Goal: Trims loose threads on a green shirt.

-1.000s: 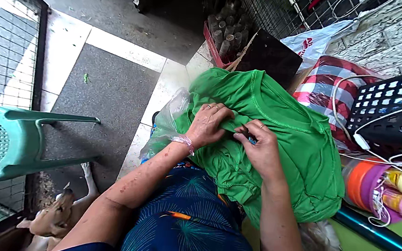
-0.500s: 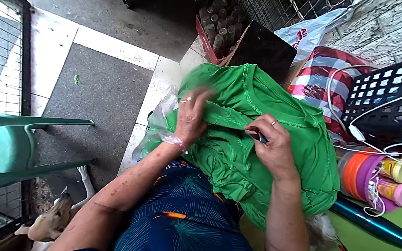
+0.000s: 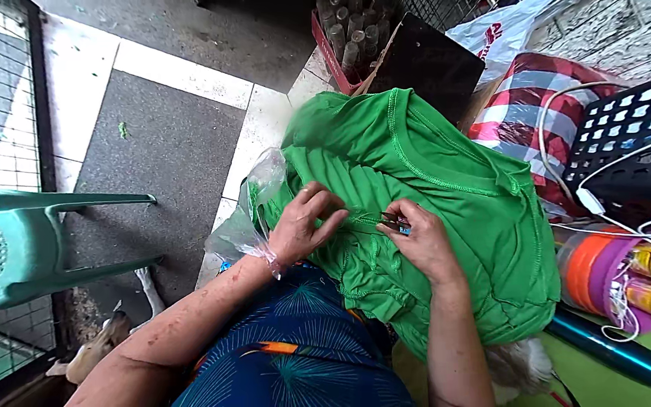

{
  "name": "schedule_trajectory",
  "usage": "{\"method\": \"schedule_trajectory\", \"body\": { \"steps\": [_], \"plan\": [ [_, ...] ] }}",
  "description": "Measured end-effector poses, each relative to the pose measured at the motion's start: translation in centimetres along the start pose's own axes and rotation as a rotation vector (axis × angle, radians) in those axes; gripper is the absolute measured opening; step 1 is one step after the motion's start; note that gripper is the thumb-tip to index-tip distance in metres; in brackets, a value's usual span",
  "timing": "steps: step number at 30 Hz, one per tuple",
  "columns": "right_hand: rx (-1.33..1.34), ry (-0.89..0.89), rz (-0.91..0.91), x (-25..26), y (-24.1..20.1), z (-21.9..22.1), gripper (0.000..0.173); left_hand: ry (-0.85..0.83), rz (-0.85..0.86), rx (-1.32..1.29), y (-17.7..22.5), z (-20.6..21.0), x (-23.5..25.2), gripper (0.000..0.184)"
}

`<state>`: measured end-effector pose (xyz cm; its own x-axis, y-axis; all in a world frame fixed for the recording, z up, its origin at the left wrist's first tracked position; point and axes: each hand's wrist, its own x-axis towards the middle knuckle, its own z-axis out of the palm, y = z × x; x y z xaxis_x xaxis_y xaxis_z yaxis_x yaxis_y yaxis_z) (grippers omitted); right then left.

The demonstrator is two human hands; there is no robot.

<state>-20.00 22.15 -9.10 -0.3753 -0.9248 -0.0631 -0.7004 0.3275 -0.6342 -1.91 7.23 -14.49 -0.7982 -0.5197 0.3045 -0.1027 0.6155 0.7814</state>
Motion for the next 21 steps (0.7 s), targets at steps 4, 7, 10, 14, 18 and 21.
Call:
{"method": "schedule_trajectory", "body": {
  "steps": [4, 7, 10, 14, 18, 21],
  "plan": [
    [-0.005, 0.035, -0.028, -0.2, 0.1, 0.2, 0.019, -0.115, -0.109, -0.074, 1.2, 2.4, 1.3, 0.034],
    [0.001, 0.057, -0.123, -0.3, 0.3, 0.4, 0.020, -0.131, -0.234, -0.315, 0.8, 1.5, 1.1, 0.011],
    [0.023, 0.044, -0.109, -0.4, 0.4, 0.3, 0.021, -0.245, -0.459, -0.566, 0.3, -0.3, 0.8, 0.007],
    [0.012, -0.041, -0.044, -0.2, -0.1, -0.4, 0.029, -0.294, -0.375, -0.542, -0.2, -0.3, 0.3, 0.025],
    [-0.114, -0.078, -0.109, -0.1, -1.1, -0.7, 0.027, -0.218, -0.164, -0.257, 0.3, 0.5, 0.6, 0.021],
    [-0.247, -0.096, -0.133, 0.1, -2.3, -0.4, 0.023, -0.130, -0.052, -0.069, 0.1, 0.7, 0.6, 0.009]
  ]
}}
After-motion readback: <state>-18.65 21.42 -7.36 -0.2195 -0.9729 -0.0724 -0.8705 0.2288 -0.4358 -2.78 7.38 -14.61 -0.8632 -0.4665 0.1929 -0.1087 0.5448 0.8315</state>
